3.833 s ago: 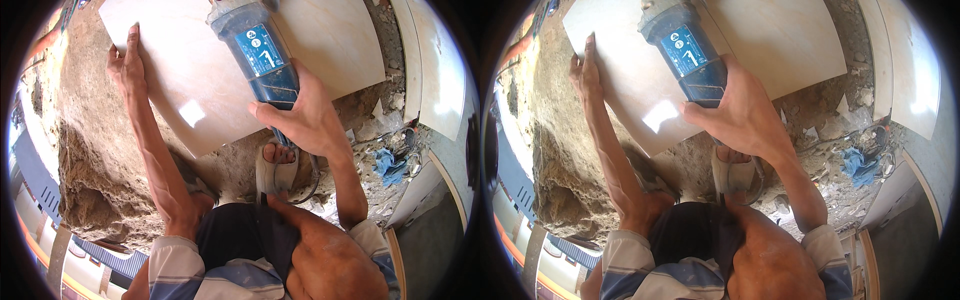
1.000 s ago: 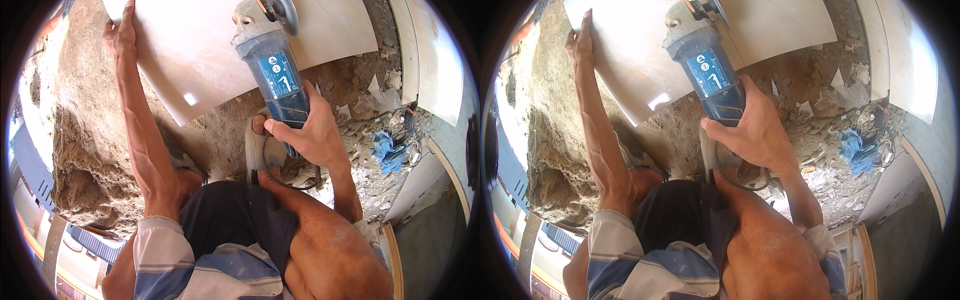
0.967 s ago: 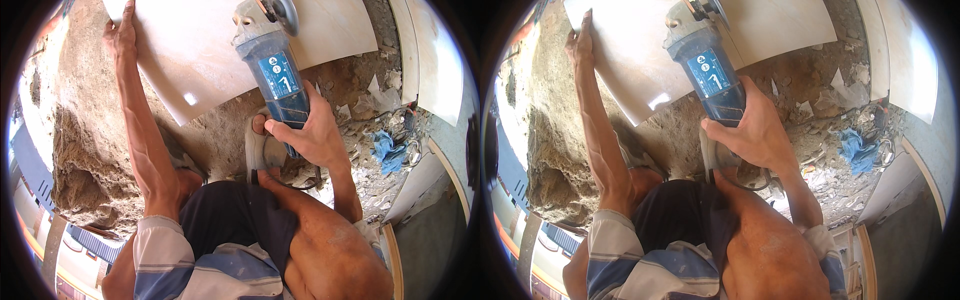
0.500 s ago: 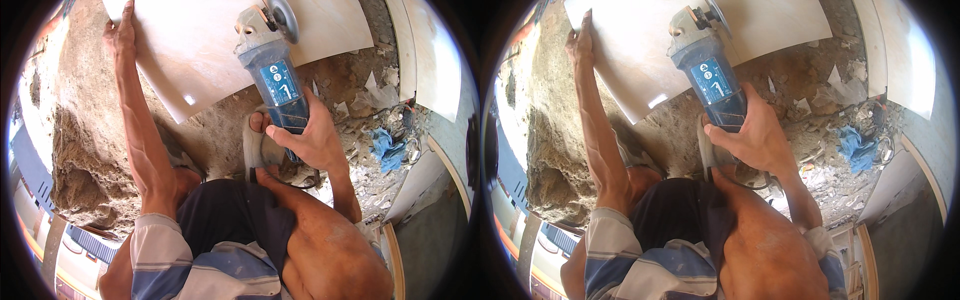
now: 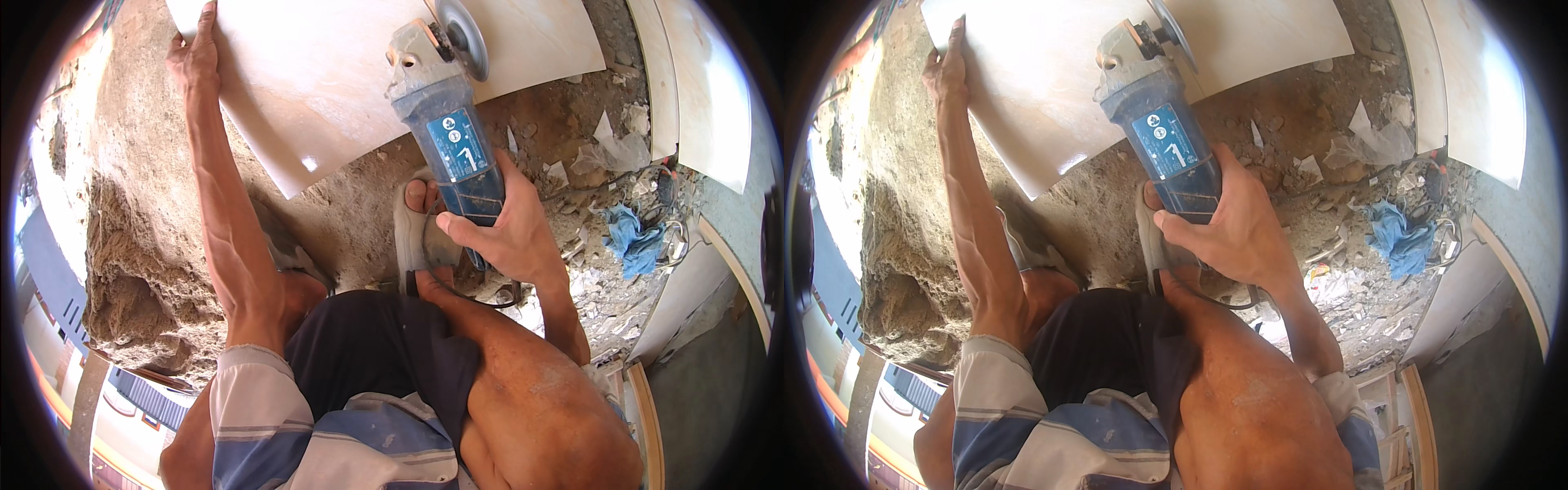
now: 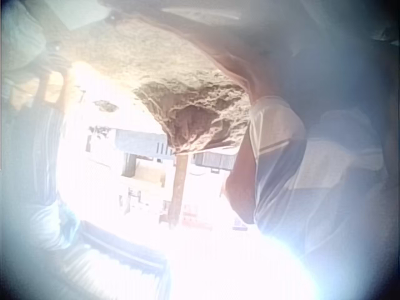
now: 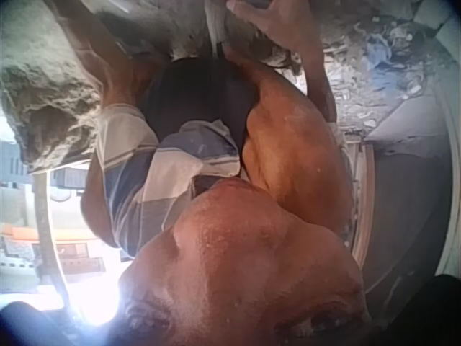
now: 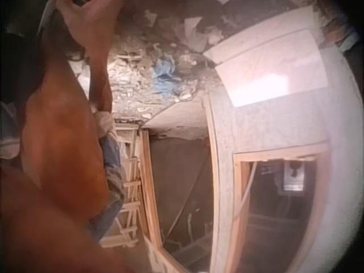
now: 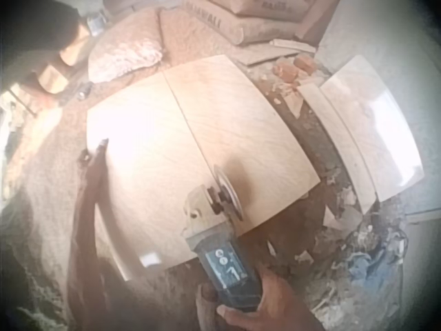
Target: The person uses an angle grinder to cut a line across a ceramic tile and then separates the two pieces by hand.
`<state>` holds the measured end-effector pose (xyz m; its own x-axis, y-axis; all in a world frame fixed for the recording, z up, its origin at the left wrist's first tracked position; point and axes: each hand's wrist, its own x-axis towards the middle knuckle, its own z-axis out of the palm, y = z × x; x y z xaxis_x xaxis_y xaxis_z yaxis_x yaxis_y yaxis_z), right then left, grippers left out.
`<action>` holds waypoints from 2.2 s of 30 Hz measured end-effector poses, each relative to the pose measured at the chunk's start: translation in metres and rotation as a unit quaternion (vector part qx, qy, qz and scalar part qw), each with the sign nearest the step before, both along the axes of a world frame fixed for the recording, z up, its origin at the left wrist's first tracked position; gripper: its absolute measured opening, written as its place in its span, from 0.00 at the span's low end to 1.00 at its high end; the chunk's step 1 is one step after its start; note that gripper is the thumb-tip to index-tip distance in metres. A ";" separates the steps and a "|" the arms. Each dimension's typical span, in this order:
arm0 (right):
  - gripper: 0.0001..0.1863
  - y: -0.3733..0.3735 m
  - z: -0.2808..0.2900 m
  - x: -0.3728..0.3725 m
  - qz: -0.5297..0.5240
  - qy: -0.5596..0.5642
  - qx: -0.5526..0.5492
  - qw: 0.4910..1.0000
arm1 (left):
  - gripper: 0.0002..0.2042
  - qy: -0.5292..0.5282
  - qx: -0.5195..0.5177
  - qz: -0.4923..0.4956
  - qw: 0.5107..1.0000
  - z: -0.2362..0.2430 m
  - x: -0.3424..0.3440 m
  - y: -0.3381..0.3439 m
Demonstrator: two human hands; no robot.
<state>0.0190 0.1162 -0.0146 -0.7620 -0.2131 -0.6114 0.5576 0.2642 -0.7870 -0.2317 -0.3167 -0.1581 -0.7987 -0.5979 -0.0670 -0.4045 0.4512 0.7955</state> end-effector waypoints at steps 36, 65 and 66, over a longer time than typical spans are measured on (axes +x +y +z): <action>0.39 0.018 0.002 0.037 0.011 -0.010 0.024 1.000 | 0.61 0.001 0.011 0.000 1.000 -0.005 -0.004 -0.006; 0.37 0.039 0.011 0.078 0.003 -0.046 0.020 0.999 | 0.56 0.016 -0.012 0.019 1.000 -0.002 0.002 0.005; 0.36 0.041 0.014 0.082 0.006 -0.054 0.034 0.998 | 0.56 0.017 -0.013 0.019 1.000 -0.002 0.001 0.005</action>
